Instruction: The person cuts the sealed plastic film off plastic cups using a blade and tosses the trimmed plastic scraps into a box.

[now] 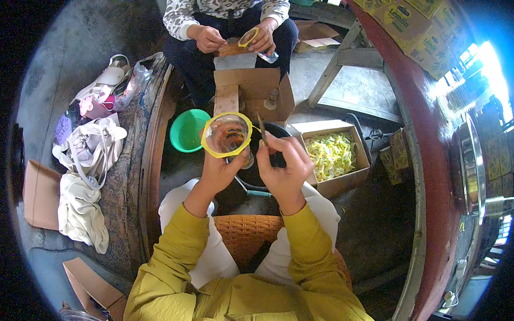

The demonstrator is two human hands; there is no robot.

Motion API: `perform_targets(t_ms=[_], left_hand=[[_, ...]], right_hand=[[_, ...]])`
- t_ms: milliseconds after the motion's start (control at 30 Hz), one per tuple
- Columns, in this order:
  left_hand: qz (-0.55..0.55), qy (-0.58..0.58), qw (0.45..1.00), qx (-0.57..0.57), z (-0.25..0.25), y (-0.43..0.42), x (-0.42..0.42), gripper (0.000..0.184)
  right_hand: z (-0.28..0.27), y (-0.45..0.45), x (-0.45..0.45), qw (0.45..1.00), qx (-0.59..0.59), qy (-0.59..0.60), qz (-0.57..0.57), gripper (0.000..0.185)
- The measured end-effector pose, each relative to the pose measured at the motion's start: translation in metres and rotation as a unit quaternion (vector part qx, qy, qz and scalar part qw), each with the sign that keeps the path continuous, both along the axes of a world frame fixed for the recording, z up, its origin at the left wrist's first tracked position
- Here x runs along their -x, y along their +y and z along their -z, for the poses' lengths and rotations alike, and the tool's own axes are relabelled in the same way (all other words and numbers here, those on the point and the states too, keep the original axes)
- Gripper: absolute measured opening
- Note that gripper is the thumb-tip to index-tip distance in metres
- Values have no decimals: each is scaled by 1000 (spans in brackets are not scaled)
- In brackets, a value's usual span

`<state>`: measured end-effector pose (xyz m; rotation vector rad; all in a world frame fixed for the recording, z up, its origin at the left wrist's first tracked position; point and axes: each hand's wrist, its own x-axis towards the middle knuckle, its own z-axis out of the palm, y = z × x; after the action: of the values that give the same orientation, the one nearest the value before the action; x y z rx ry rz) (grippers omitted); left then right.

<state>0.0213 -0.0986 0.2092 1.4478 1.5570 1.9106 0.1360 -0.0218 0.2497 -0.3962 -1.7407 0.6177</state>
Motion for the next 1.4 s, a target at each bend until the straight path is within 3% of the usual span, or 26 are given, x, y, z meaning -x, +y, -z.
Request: perform_targets(t_ms=[233,633,933,1400], left_hand=[[-59,30,998,25,5,-1,3,51],[-10,-2,1000,-1,0,-1,0,57],[-41,130,989,52,-6,-6,-3,58],[-18,85,995,46,-1,-4,-6,58]], right_hand=[[2,-8,5,999,-41,-17,7,19],[8,-9,8,998,-51,-26,24,19],[6,-3,4,998,-47,-31,38,19],[5,2,4,998,-47,-32,37,18]])
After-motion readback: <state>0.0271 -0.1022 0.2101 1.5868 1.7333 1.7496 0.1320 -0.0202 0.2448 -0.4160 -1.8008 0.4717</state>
